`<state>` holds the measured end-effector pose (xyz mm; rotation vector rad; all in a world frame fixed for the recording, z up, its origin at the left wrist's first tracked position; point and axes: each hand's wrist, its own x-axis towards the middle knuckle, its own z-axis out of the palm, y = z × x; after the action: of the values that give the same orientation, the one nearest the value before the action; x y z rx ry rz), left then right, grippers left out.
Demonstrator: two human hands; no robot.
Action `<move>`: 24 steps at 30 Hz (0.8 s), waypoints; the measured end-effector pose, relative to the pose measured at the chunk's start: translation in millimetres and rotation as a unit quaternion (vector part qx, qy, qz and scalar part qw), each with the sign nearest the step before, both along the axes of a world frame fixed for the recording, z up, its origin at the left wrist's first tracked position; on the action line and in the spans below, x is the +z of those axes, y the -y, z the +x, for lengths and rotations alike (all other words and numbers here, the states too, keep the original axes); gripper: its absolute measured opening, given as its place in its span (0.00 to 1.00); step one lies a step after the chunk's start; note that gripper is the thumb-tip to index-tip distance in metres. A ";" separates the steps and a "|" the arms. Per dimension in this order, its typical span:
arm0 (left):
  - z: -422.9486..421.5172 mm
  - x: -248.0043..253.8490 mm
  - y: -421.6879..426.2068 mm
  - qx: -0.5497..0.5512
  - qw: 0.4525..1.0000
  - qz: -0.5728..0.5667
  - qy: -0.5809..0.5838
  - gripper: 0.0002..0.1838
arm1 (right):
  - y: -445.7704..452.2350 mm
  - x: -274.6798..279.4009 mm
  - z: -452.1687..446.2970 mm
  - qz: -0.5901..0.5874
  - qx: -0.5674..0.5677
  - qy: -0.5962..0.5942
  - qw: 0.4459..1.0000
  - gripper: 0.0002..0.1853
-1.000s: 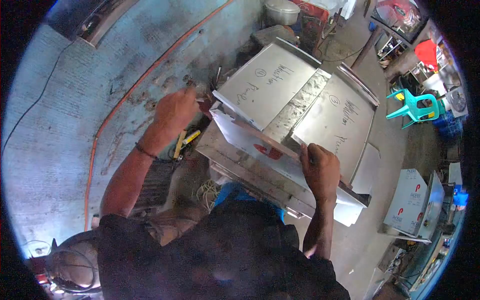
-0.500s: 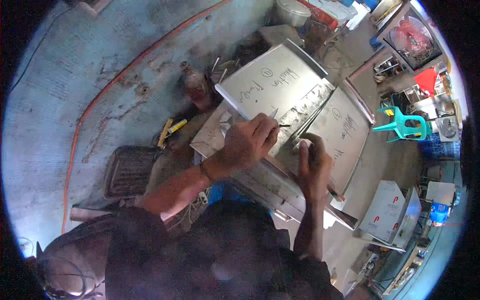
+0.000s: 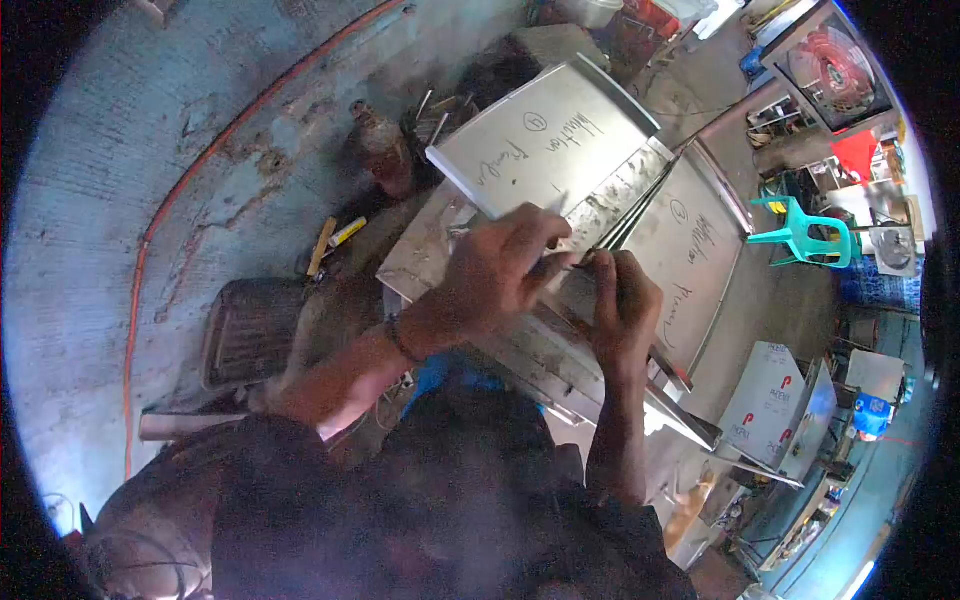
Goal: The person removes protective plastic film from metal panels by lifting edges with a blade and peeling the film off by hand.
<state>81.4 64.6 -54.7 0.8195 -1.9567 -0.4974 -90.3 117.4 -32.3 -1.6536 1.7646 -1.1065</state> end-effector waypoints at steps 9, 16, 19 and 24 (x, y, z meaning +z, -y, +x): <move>81.0 58.4 -12.8 0.108 0.950 0.278 0.089 0.16 | -0.8 6.1 4.8 0.019 -0.004 0.029 0.999 0.08; 70.4 34.9 -37.9 0.152 0.946 0.268 0.100 0.19 | -0.4 -8.9 -7.1 0.007 0.100 0.015 0.995 0.06; 64.6 31.7 -45.4 0.139 0.947 0.263 0.124 0.15 | -1.3 -3.6 -7.7 0.030 0.121 0.007 0.992 0.09; 44.8 26.4 -51.6 0.136 0.938 0.211 0.238 0.11 | 1.4 11.0 0.9 0.111 0.139 -0.055 0.982 0.15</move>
<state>126.2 116.2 -28.2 1.5835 -2.1473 -0.6004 -89.4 116.0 -21.4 -1.7808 1.5929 -0.6798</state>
